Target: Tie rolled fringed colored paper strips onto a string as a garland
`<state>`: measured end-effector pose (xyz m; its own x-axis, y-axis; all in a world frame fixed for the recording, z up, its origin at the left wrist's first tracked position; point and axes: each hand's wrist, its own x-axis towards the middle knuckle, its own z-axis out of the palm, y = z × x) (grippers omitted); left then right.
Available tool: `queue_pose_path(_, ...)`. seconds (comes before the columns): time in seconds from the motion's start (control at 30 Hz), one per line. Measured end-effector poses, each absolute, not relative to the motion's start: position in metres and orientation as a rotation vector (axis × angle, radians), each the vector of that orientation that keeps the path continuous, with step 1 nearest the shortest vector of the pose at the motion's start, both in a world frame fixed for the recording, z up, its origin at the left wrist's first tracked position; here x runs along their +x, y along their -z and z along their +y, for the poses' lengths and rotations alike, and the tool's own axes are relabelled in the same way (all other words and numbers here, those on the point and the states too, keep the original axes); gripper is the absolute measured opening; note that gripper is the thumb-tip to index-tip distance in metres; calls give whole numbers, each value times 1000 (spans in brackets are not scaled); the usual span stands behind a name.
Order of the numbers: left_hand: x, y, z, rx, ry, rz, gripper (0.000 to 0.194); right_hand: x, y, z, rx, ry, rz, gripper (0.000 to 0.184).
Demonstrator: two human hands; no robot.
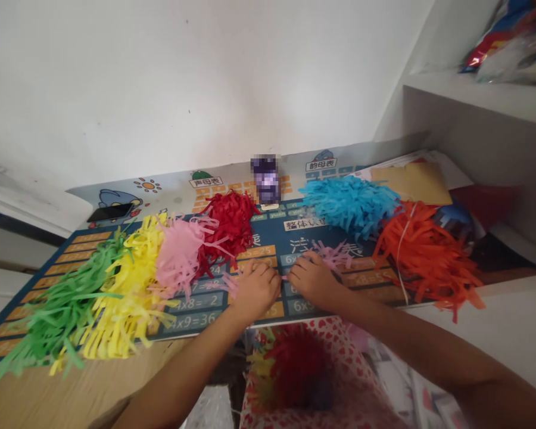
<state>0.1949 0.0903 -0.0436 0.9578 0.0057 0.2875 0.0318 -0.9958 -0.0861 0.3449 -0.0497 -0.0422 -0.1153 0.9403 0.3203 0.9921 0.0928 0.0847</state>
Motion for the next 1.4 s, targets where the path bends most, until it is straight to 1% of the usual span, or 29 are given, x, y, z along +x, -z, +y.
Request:
queue_pose_path(0.17, 185, 51, 90, -3014, 444, -29, 17, 360, 47, -68, -1913, 534, -2177, 18)
queue_pose_path(0.27, 178, 54, 90, -3038, 455, 30, 18, 371, 49, -79, -1904, 511, -2172, 17)
queue_pose_path(0.43, 173, 58, 92, -3144, 525, 5, 20, 384, 62, -81, -1906, 300, -2029, 17)
queue_pose_path(0.67, 176, 63, 98, -3463, 555, -398, 19, 401, 76, -77, -1847, -90, -1822, 18)
queue_pose_path(0.83, 178, 59, 98, -3550, 388, -560, 20, 402, 67, -76, -1871, -281, -1743, 17)
queue_pose_path(1.07, 192, 44, 93, -3355, 50, -624, 18, 396, 58, -71, -1998, -320, -1748, 14)
queue_pose_path(1.17, 198, 35, 93, -3291, -115, -614, 16, 394, 51, -66, -2130, -353, -1763, 12)
queue_pose_path(1.23, 200, 31, 94, -3259, -119, -590, 13, 391, 45, -62, -2215, -336, -1774, 10)
queue_pose_path(1.27, 200, 30, 94, -3252, -81, -517, 12, 389, 42, -61, -2236, -299, -1797, 7)
queue_pose_path(1.33, 198, 32, 93, -3227, 25, -239, 19, 382, 39, -60, -2220, -172, -1905, 3)
queue_pose_path(1.4, 196, 36, 90, -3152, 106, 73, 26, 373, 38, -62, -2157, -14, -2055, 8)
